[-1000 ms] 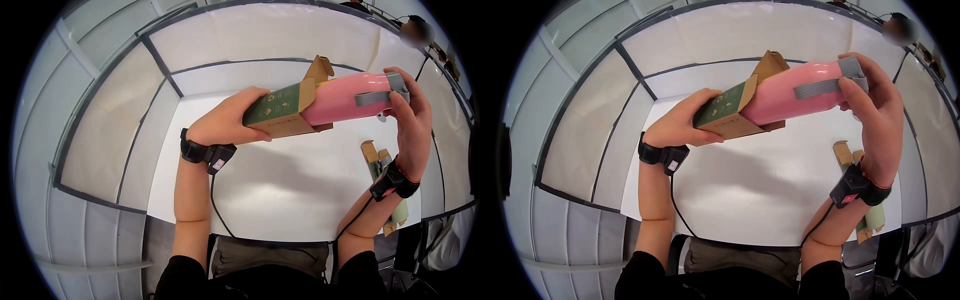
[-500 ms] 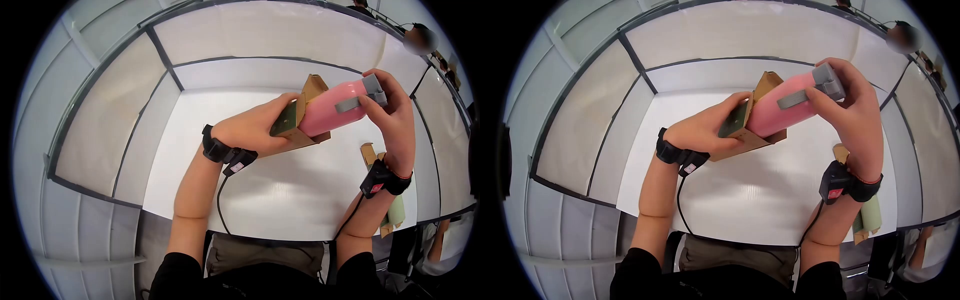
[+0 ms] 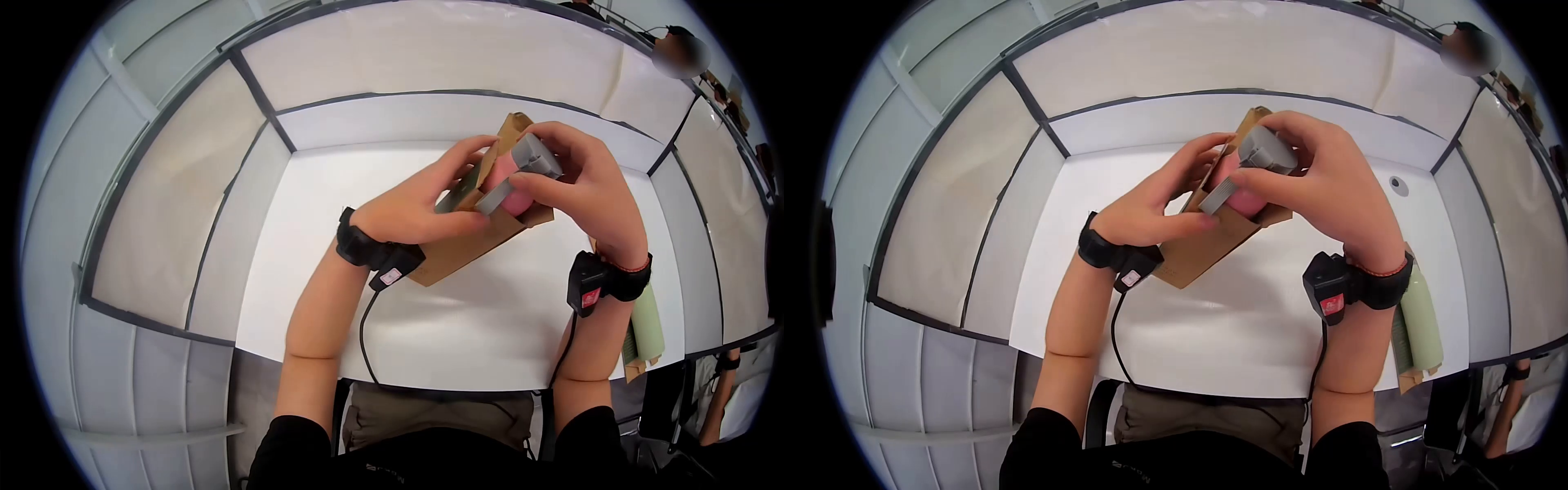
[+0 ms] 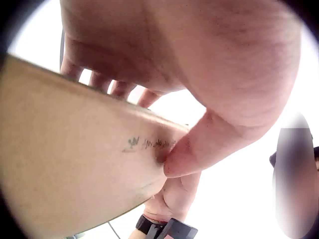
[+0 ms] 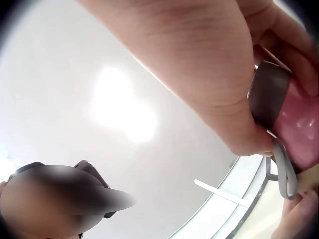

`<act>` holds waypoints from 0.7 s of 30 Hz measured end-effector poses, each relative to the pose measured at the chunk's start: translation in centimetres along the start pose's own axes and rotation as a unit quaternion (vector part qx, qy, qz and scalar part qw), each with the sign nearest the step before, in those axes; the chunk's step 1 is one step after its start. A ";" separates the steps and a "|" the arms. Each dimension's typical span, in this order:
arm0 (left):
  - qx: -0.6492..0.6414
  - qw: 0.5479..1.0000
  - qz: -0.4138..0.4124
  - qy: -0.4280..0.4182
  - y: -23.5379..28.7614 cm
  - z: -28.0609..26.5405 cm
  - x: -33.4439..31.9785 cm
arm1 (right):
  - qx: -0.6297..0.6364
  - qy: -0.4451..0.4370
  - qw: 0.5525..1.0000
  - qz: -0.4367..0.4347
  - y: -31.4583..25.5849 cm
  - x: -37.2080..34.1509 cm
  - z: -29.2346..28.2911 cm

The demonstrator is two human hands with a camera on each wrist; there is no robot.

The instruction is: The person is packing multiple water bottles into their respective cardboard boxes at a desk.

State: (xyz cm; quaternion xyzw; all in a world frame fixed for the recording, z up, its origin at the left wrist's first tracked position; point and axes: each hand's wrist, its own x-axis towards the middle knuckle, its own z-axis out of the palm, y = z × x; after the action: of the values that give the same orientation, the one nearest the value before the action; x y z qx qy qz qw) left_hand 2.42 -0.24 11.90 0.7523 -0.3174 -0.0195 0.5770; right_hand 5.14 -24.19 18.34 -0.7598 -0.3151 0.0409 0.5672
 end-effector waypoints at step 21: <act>-0.035 0.986 0.050 0.153 -0.3 4.2 0.6 | 0.031 0.014 0.999 -0.024 -1.1 -1.3 -0.5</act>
State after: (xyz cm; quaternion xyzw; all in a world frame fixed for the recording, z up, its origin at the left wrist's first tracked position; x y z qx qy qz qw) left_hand 1.33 -4.10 10.41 0.7087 -0.2623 0.1134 0.6450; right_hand 3.82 -25.07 19.11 -0.7345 -0.3235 0.0263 0.5959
